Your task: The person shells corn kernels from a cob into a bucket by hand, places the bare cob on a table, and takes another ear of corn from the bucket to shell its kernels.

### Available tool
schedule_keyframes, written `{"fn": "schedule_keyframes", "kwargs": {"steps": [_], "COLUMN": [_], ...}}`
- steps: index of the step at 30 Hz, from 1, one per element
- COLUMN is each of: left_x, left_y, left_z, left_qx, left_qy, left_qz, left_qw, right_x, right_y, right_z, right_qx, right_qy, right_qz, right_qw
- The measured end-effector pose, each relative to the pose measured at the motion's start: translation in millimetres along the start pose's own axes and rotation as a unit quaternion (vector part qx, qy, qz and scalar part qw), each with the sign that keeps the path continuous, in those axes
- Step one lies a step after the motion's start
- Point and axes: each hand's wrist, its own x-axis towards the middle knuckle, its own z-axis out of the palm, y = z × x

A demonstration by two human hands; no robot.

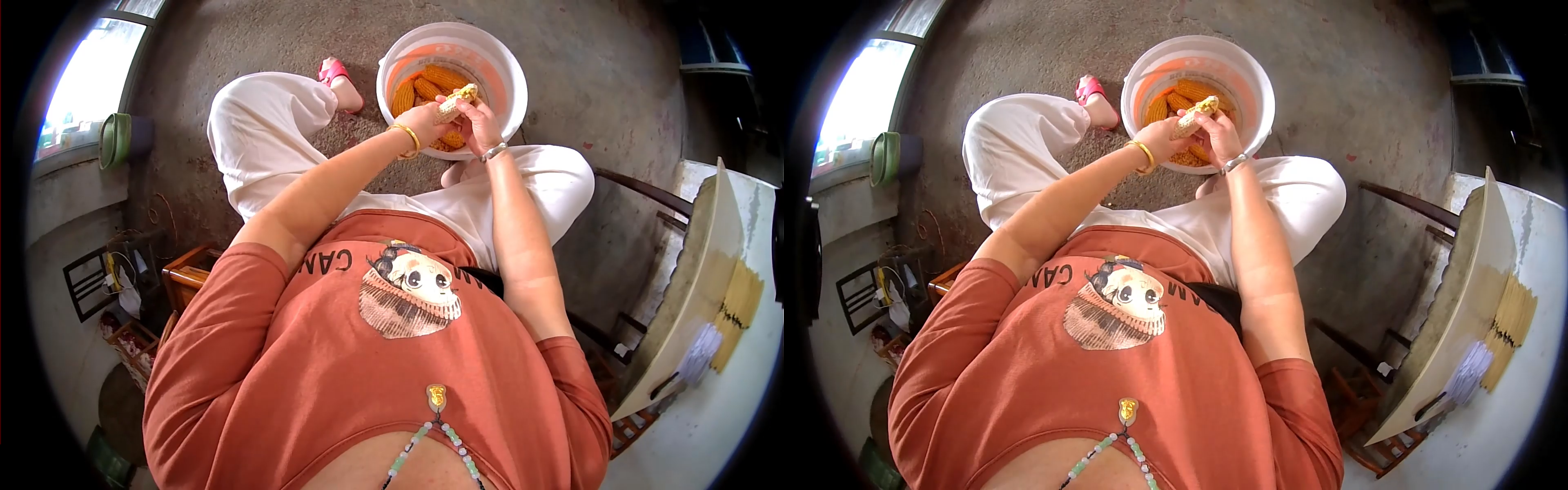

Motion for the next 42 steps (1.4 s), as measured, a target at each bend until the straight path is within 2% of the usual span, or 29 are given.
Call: {"fn": "schedule_keyframes", "kwargs": {"steps": [6, 11, 14, 20, 29, 32, 35, 39, 42], "left_x": [-11, -18, -14, -5, -14, -10, -4, -1, -6], "left_y": [18, 25, 24, 10, 23, 16, 9, -1, 10], "left_z": [3, 6, 2, 3, 5, 2, -3, 0, -6], "left_qx": [0.063, 0.106, 0.085, 0.034, 0.101, 0.068, 0.02, -0.069, -0.039], "left_qy": [0.02, 0.038, 0.017, 0.012, 0.019, 0.006, -0.023, 0.01, -0.011], "left_qz": [-0.076, -0.06, -0.069, -0.05, -0.062, -0.046, -0.027, 0.027, -0.03], "left_qw": [0.995, 0.992, 0.994, 0.998, 0.993, 0.997, 0.999, 0.997, 0.999], "right_x": [-3, 1, 0, -2, 12, 4, 6, 7, 8], "right_y": [-3, 3, 1, -2, 14, 6, 7, 9, 11], "right_z": [7, 1, 0, 10, -18, -4, -6, -7, -6], "right_qx": [0.025, -0.013, -0.013, -0.015, -0.059, -0.035, -0.065, -0.103, -0.077], "right_qy": [0.066, 0.11, 0.049, 0.036, 0.133, 0.075, 0.055, 0.04, 0.046], "right_qz": [0.024, 0.019, 0.011, -0.009, 0.02, -0.014, -0.037, -0.046, -0.038], "right_qw": [0.997, 0.994, 0.999, 0.999, 0.989, 0.996, 0.996, 0.993, 0.995]}}
